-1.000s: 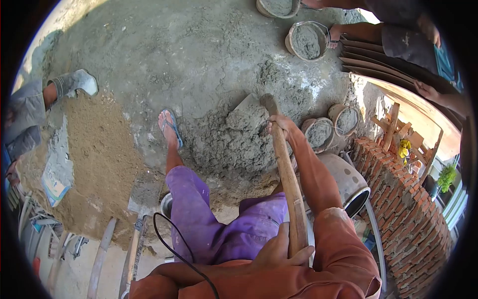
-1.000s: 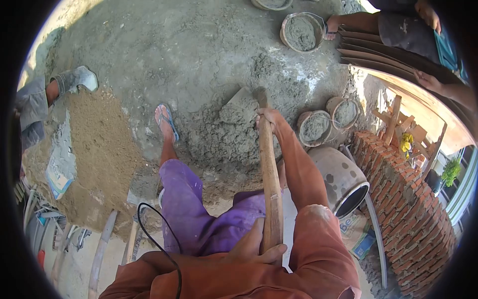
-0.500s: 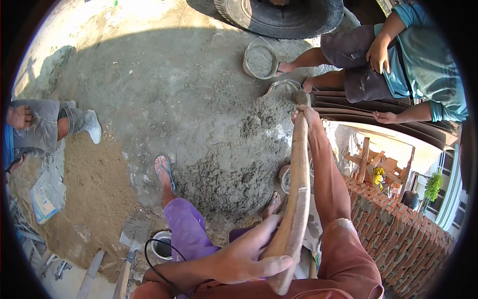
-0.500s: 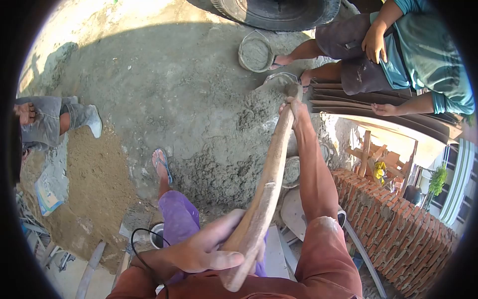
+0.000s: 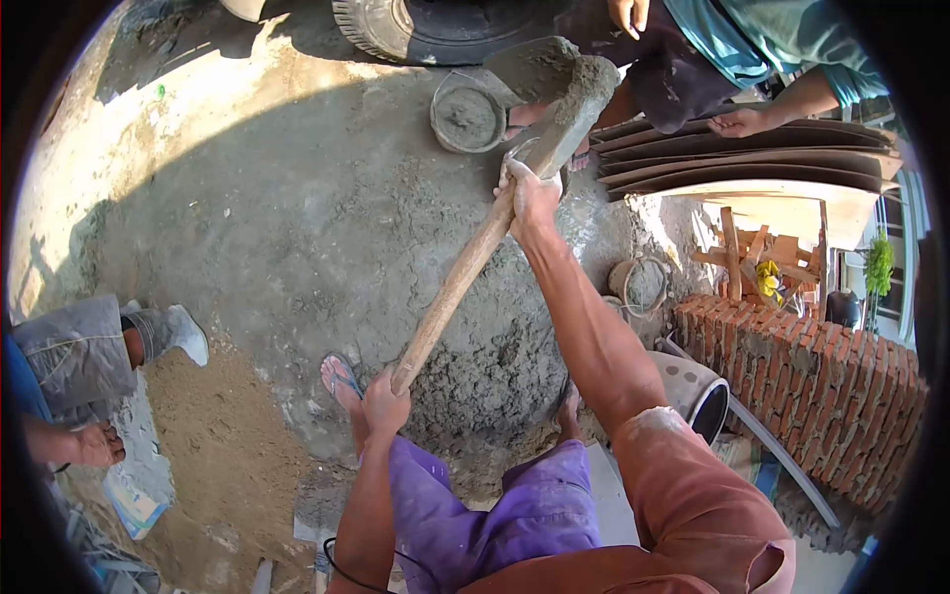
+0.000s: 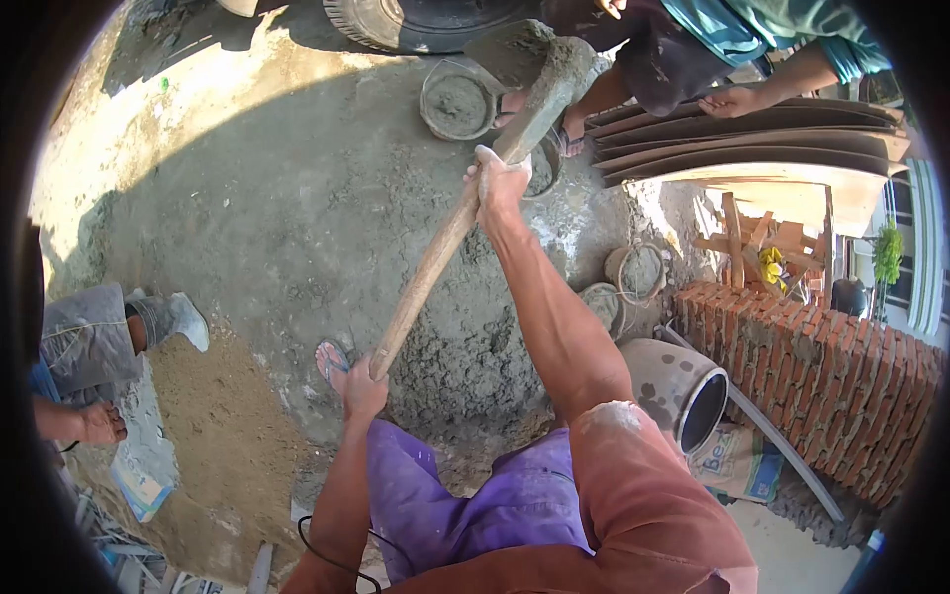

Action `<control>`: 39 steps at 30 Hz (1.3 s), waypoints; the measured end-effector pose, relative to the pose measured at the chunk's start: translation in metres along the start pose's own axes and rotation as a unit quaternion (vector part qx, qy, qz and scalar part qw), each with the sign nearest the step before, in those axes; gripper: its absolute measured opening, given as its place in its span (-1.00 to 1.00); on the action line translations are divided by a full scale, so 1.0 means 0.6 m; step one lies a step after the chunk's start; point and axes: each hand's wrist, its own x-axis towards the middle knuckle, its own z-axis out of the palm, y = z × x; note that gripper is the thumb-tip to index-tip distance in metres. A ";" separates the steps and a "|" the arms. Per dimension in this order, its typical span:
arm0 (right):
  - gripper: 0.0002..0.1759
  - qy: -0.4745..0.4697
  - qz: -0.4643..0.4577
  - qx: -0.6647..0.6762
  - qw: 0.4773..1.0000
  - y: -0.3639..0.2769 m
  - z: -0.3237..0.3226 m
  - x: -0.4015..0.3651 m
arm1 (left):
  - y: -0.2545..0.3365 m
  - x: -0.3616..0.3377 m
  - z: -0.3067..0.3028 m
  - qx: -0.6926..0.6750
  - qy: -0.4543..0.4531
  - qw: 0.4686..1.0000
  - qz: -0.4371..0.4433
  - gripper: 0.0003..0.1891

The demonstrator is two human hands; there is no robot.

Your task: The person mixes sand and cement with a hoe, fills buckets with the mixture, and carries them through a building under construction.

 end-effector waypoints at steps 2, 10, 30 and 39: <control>-0.58 0.006 -0.003 0.031 1.000 -0.023 -0.029 -0.043 | 0.030 -0.058 -0.031 0.015 -0.015 1.000 -0.023 -0.62; -0.69 0.106 0.175 -0.058 0.977 0.085 -0.252 -0.174 | 0.086 -0.345 -0.063 0.123 -0.125 0.981 -0.079 -0.63; -0.79 0.080 0.497 -0.037 0.863 0.150 -0.371 -0.586 | 0.384 -0.371 -0.105 0.148 -0.329 0.916 0.174 -0.41; -0.69 -0.148 0.459 -0.192 0.855 0.079 -0.353 -0.582 | 0.530 -0.337 -0.205 -0.267 -0.142 0.911 0.281 -0.60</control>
